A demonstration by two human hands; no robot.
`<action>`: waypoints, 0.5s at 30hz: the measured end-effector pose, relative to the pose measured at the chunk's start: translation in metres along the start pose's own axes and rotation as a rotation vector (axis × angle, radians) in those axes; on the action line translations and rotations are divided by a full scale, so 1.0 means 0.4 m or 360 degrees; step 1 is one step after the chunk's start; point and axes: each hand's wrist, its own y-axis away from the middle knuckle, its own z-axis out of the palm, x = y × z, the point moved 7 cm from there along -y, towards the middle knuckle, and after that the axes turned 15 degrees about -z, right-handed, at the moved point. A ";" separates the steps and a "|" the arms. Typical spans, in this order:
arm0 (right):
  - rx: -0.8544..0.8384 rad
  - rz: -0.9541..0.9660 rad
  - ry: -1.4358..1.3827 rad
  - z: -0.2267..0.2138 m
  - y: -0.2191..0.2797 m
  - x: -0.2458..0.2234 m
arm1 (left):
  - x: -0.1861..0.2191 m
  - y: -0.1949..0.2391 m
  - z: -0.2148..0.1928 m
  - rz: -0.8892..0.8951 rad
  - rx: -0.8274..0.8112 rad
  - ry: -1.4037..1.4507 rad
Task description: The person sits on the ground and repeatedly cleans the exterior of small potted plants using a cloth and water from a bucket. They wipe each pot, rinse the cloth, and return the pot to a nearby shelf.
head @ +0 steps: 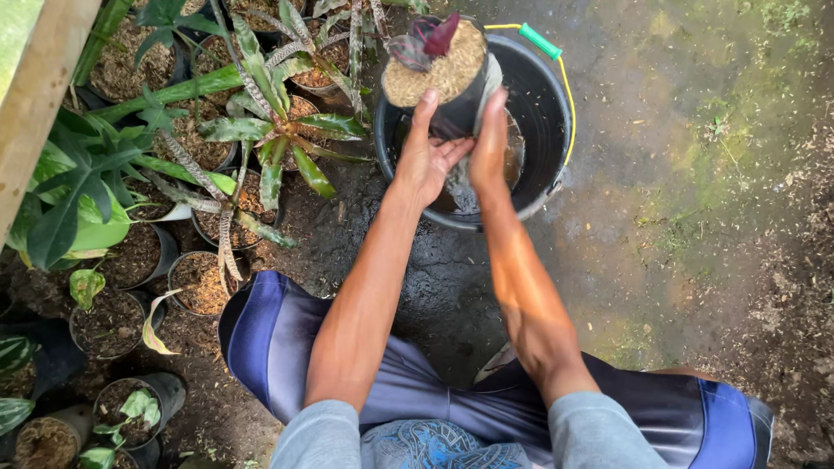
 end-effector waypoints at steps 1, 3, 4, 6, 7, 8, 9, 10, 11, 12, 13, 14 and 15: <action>-0.0003 -0.0104 0.0116 0.016 0.033 -0.025 | 0.001 -0.004 0.001 -0.0023 0.0005 0.0080; -0.0253 -0.0390 0.0736 0.061 0.088 -0.087 | 0.022 0.008 0.024 0.0085 -0.0208 -0.0022; -0.0383 -0.0529 0.1047 0.083 0.098 -0.109 | 0.028 0.017 0.039 0.0141 -0.0315 -0.0071; -0.0245 -0.0541 0.0720 0.079 0.084 -0.126 | 0.027 0.027 0.024 0.0168 -0.0043 -0.0319; -0.0186 -0.0549 0.0546 0.074 0.070 -0.130 | 0.034 0.035 0.017 0.0194 0.0099 -0.0438; -0.0110 -0.0416 0.0302 0.060 0.036 -0.112 | 0.034 0.039 0.023 0.0157 0.0081 -0.0429; -0.0037 -0.0272 0.0059 0.040 -0.009 -0.089 | 0.029 0.045 0.024 0.0115 0.0068 -0.0416; 0.0033 -0.0126 -0.0183 0.019 -0.037 -0.070 | 0.026 0.052 0.024 0.0073 0.0056 -0.0403; -0.0050 -0.0062 -0.0330 0.005 -0.060 -0.067 | 0.024 0.060 0.029 0.0050 0.0001 -0.0503; -0.0133 0.0002 -0.0477 -0.013 -0.085 -0.069 | 0.025 0.073 0.030 0.0026 -0.0054 -0.0603; -0.0069 0.0165 -0.0513 -0.040 -0.118 -0.055 | 0.033 0.078 0.036 0.0011 -0.0119 -0.0711; -0.0002 0.0328 -0.0547 -0.065 -0.154 -0.042 | 0.035 0.080 0.042 -0.0016 -0.0158 -0.0790; 0.0075 0.0502 -0.0580 -0.086 -0.163 -0.029 | 0.028 0.086 0.040 -0.0056 -0.0189 -0.0867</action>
